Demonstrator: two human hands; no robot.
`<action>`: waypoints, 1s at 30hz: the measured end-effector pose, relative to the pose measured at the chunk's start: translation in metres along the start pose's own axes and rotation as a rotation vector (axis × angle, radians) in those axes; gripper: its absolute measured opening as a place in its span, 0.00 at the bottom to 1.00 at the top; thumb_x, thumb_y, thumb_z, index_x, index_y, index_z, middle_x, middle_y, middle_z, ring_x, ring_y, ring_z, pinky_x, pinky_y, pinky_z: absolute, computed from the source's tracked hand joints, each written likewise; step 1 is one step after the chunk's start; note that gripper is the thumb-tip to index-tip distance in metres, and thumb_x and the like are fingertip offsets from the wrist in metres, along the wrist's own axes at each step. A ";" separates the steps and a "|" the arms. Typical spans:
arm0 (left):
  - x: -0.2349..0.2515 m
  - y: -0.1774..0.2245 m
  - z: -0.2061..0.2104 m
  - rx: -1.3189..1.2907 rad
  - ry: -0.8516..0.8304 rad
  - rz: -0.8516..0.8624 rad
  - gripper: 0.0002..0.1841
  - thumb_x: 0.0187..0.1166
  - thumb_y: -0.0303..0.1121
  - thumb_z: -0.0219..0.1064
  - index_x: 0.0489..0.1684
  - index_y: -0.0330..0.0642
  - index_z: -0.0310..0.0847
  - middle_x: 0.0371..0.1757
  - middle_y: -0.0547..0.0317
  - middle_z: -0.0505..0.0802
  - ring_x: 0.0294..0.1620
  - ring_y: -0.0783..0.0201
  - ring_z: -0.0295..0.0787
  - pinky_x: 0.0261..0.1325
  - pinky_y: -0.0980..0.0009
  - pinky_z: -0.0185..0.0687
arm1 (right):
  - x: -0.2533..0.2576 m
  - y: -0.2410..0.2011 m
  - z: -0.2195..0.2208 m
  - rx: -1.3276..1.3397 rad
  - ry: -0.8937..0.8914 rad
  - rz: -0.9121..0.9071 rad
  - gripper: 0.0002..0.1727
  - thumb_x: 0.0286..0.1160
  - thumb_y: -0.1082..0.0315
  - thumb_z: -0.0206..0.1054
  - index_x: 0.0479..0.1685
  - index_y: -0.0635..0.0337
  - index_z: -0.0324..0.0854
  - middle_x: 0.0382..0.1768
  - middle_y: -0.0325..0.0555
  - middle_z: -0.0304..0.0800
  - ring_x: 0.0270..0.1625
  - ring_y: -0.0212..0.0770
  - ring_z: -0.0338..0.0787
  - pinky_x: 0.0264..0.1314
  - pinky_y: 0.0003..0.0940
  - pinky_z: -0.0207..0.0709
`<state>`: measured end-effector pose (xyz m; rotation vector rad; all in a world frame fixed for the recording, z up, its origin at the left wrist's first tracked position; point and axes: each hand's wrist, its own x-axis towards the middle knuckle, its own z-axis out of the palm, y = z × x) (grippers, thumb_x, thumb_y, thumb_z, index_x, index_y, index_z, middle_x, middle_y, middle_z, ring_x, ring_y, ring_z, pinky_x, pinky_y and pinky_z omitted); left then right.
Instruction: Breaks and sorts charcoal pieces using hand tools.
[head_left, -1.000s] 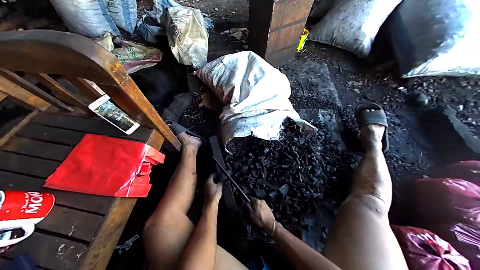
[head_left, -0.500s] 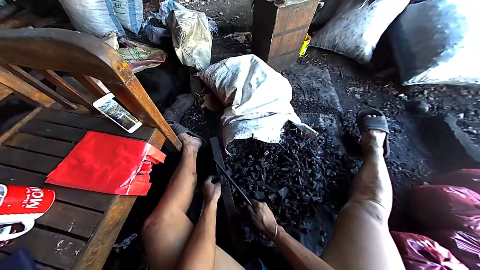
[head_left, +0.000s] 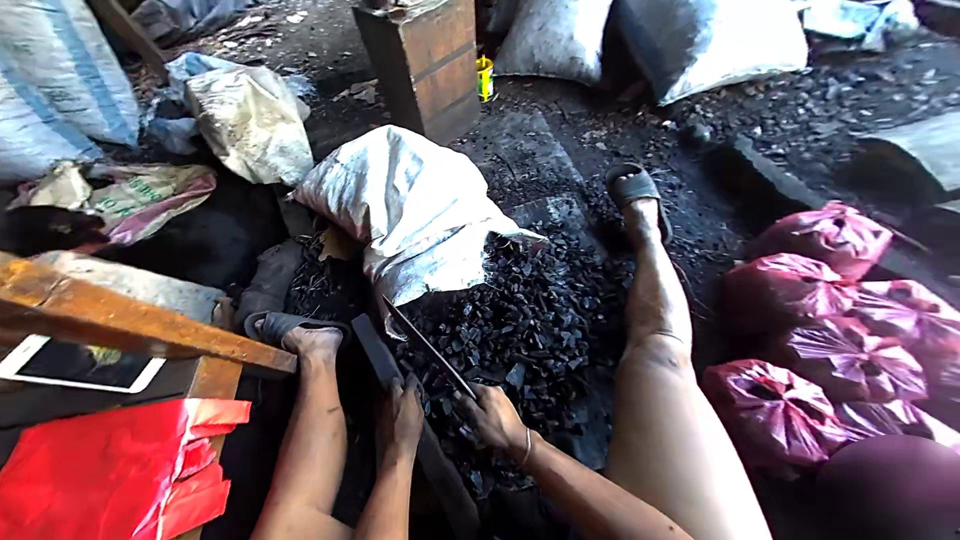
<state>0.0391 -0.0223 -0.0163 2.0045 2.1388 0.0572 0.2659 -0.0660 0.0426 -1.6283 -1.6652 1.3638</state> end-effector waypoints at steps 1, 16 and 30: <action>0.002 0.006 -0.002 -0.021 -0.014 0.022 0.19 0.81 0.43 0.63 0.67 0.53 0.87 0.72 0.43 0.85 0.70 0.46 0.85 0.71 0.48 0.82 | 0.001 -0.003 -0.007 0.034 0.031 -0.013 0.31 0.86 0.33 0.49 0.47 0.47 0.88 0.29 0.41 0.89 0.34 0.41 0.90 0.43 0.50 0.85; 0.064 0.118 0.003 -0.437 -0.046 -0.036 0.22 0.75 0.38 0.72 0.70 0.47 0.84 0.69 0.44 0.88 0.70 0.47 0.85 0.75 0.45 0.79 | -0.014 -0.007 -0.161 0.363 0.614 0.018 0.25 0.88 0.44 0.56 0.36 0.51 0.89 0.20 0.36 0.83 0.22 0.34 0.82 0.29 0.39 0.79; -0.008 -0.010 -0.034 -0.240 0.123 -0.099 0.38 0.66 0.29 0.76 0.83 0.44 0.70 0.76 0.40 0.81 0.72 0.44 0.83 0.73 0.47 0.82 | 0.005 0.017 -0.035 0.011 -0.015 0.188 0.33 0.84 0.32 0.50 0.43 0.50 0.89 0.31 0.46 0.90 0.38 0.47 0.91 0.46 0.56 0.84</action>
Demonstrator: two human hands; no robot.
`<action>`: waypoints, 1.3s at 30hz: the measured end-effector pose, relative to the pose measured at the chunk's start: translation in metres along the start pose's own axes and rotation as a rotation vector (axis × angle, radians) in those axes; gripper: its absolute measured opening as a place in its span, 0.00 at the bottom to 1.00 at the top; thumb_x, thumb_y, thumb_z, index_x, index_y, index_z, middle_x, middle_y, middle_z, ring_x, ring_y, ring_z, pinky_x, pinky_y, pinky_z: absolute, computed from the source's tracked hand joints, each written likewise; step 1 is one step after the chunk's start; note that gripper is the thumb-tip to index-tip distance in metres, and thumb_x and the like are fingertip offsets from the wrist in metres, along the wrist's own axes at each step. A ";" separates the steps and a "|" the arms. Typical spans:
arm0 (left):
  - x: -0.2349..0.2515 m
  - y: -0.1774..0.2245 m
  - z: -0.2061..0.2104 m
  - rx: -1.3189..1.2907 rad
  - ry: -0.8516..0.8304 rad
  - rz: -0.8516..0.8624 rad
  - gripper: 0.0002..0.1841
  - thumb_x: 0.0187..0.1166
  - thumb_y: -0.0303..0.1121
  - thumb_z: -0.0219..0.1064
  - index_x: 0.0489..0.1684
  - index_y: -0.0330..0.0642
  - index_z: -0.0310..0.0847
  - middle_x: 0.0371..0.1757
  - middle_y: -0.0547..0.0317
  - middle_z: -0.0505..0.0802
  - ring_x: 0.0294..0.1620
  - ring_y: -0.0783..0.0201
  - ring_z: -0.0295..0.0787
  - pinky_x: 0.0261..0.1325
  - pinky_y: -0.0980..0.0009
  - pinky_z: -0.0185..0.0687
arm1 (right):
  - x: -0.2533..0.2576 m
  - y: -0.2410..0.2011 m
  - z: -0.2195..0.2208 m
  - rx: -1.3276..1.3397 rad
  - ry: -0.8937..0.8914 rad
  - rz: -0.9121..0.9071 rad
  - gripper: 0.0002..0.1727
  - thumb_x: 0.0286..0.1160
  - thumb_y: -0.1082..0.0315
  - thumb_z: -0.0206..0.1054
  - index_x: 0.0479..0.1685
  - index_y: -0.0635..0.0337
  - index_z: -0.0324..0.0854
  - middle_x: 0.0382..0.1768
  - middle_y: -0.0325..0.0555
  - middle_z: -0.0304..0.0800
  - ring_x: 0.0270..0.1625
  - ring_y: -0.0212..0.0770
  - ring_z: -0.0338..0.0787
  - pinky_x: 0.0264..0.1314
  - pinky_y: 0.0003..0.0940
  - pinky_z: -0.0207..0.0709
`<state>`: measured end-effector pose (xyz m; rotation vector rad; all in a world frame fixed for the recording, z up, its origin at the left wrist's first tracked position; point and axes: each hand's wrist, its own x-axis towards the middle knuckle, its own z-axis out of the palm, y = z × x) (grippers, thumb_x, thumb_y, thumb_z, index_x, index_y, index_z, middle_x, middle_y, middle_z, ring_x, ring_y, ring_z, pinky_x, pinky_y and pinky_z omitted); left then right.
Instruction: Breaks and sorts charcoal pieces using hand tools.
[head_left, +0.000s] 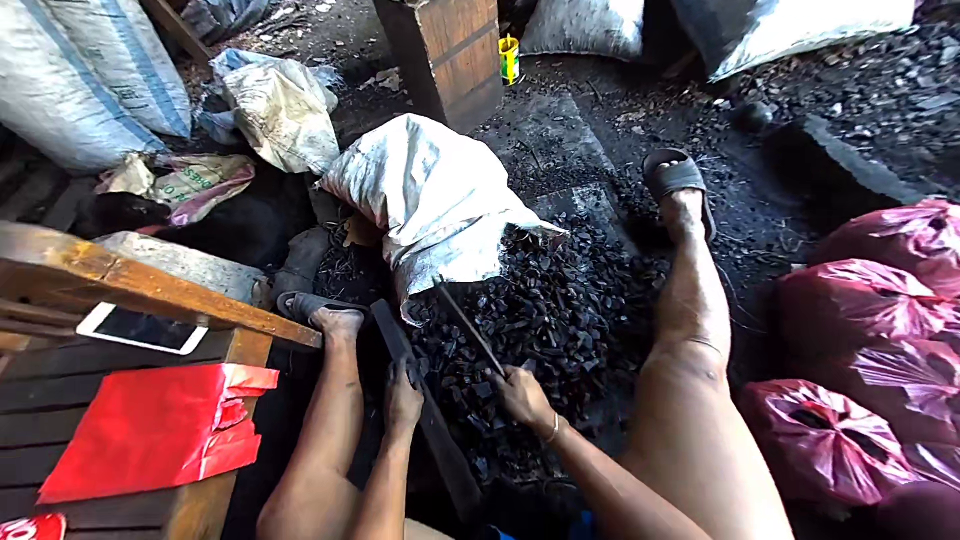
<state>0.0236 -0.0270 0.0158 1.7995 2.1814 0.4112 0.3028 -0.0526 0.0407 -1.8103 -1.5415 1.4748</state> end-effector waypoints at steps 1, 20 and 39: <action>-0.007 -0.007 0.004 0.003 0.004 -0.024 0.38 0.65 0.30 0.77 0.83 0.46 0.70 0.77 0.41 0.81 0.71 0.44 0.84 0.71 0.48 0.84 | 0.000 0.000 0.015 -0.061 -0.064 0.000 0.35 0.84 0.31 0.49 0.45 0.51 0.89 0.35 0.47 0.91 0.42 0.49 0.92 0.49 0.58 0.84; -0.031 0.033 -0.020 -0.357 -0.090 -0.504 0.16 0.83 0.40 0.67 0.56 0.37 0.87 0.49 0.45 0.94 0.48 0.51 0.95 0.58 0.50 0.89 | -0.007 0.034 0.073 -0.430 -0.173 0.031 0.37 0.83 0.29 0.43 0.54 0.47 0.87 0.45 0.47 0.94 0.53 0.50 0.94 0.57 0.59 0.85; 0.017 0.026 0.031 0.391 -0.225 0.043 0.27 0.70 0.45 0.66 0.71 0.51 0.82 0.80 0.44 0.78 0.83 0.40 0.68 0.81 0.38 0.63 | 0.002 0.024 0.018 -0.190 -0.008 0.013 0.34 0.84 0.30 0.47 0.43 0.47 0.89 0.32 0.42 0.91 0.40 0.45 0.92 0.47 0.54 0.84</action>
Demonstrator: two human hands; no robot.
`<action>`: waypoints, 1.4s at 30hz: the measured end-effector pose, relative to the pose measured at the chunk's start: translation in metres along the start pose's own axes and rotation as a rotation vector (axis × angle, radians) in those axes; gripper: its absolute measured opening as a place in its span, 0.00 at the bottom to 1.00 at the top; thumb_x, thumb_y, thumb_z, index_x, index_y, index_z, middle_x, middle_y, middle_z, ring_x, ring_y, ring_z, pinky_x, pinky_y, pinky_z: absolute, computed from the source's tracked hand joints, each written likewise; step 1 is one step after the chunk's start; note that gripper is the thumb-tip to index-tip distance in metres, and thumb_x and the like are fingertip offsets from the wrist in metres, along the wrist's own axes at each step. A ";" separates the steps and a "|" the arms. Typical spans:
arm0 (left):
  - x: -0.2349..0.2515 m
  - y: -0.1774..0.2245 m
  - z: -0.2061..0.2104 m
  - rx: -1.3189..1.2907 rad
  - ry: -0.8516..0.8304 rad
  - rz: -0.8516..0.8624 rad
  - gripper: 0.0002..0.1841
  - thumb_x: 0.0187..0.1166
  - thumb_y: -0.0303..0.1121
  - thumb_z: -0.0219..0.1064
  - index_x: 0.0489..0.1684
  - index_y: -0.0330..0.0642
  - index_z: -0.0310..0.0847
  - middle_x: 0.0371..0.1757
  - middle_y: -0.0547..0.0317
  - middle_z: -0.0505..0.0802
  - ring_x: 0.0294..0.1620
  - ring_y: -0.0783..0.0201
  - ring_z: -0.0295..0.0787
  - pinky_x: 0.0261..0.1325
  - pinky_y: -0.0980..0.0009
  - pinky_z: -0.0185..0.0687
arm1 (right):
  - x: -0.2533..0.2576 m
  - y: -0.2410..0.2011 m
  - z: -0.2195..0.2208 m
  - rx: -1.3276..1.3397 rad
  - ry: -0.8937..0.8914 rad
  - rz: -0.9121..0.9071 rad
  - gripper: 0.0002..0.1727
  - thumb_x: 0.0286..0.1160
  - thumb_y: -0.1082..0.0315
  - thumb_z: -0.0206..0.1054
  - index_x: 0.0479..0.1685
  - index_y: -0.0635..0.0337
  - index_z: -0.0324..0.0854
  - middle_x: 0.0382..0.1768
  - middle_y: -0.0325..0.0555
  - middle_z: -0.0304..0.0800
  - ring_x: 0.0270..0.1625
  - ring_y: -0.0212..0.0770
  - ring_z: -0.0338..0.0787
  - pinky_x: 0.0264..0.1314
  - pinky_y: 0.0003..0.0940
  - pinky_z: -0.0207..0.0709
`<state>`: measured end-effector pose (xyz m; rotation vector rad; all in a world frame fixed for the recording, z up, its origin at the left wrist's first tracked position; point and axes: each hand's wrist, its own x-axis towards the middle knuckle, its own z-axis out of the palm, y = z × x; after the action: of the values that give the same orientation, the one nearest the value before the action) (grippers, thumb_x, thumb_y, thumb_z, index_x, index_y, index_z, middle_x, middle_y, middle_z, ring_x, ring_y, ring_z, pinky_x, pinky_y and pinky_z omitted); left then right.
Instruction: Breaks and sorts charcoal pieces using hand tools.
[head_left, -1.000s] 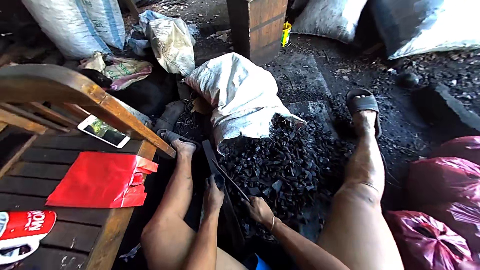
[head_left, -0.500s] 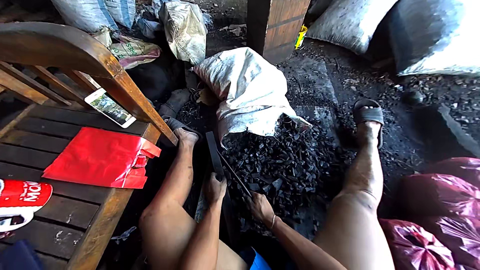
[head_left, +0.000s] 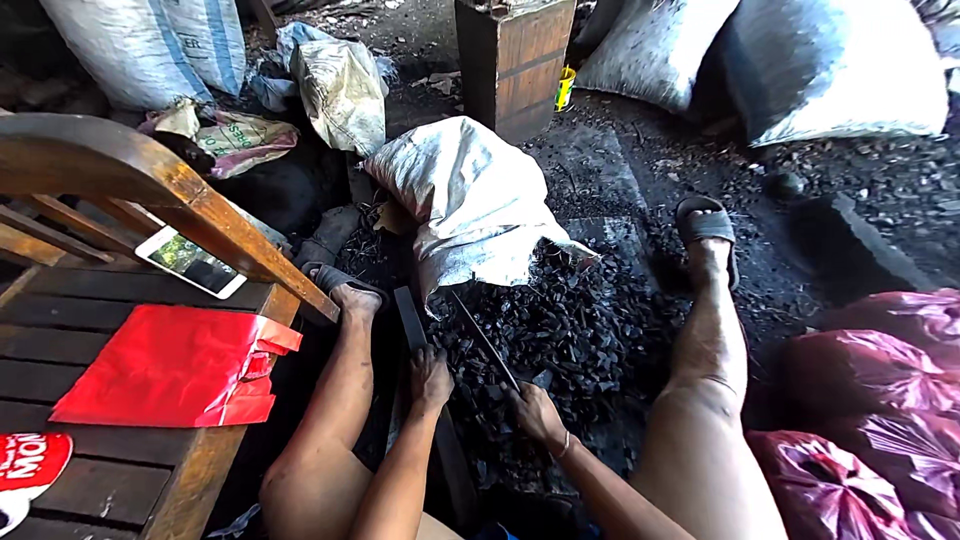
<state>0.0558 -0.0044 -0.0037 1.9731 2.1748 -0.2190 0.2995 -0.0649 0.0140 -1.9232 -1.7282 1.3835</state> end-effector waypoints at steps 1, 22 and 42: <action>-0.002 -0.002 -0.001 0.003 0.004 0.031 0.25 0.72 0.44 0.64 0.70 0.51 0.83 0.76 0.46 0.82 0.81 0.42 0.72 0.80 0.41 0.66 | 0.000 0.000 0.000 0.013 -0.002 0.000 0.34 0.84 0.30 0.48 0.42 0.47 0.89 0.32 0.42 0.90 0.39 0.45 0.91 0.46 0.54 0.84; -0.034 -0.056 0.008 -0.742 0.274 -0.334 0.25 0.60 0.41 0.84 0.58 0.43 0.90 0.56 0.51 0.94 0.61 0.55 0.90 0.72 0.51 0.82 | -0.006 -0.021 0.073 -0.199 -0.225 -0.036 0.36 0.82 0.27 0.45 0.53 0.45 0.87 0.42 0.46 0.94 0.50 0.49 0.94 0.54 0.59 0.86; -0.035 -0.057 0.015 -0.843 0.282 -0.330 0.21 0.65 0.37 0.82 0.57 0.43 0.90 0.54 0.54 0.95 0.58 0.60 0.92 0.69 0.54 0.85 | -0.011 -0.021 0.064 -0.132 -0.175 -0.069 0.36 0.84 0.29 0.44 0.48 0.48 0.88 0.39 0.46 0.93 0.47 0.49 0.94 0.53 0.58 0.85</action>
<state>0.0029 -0.0480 -0.0113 1.2186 2.1910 0.8381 0.2399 -0.0943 -0.0007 -1.8348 -1.9931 1.4859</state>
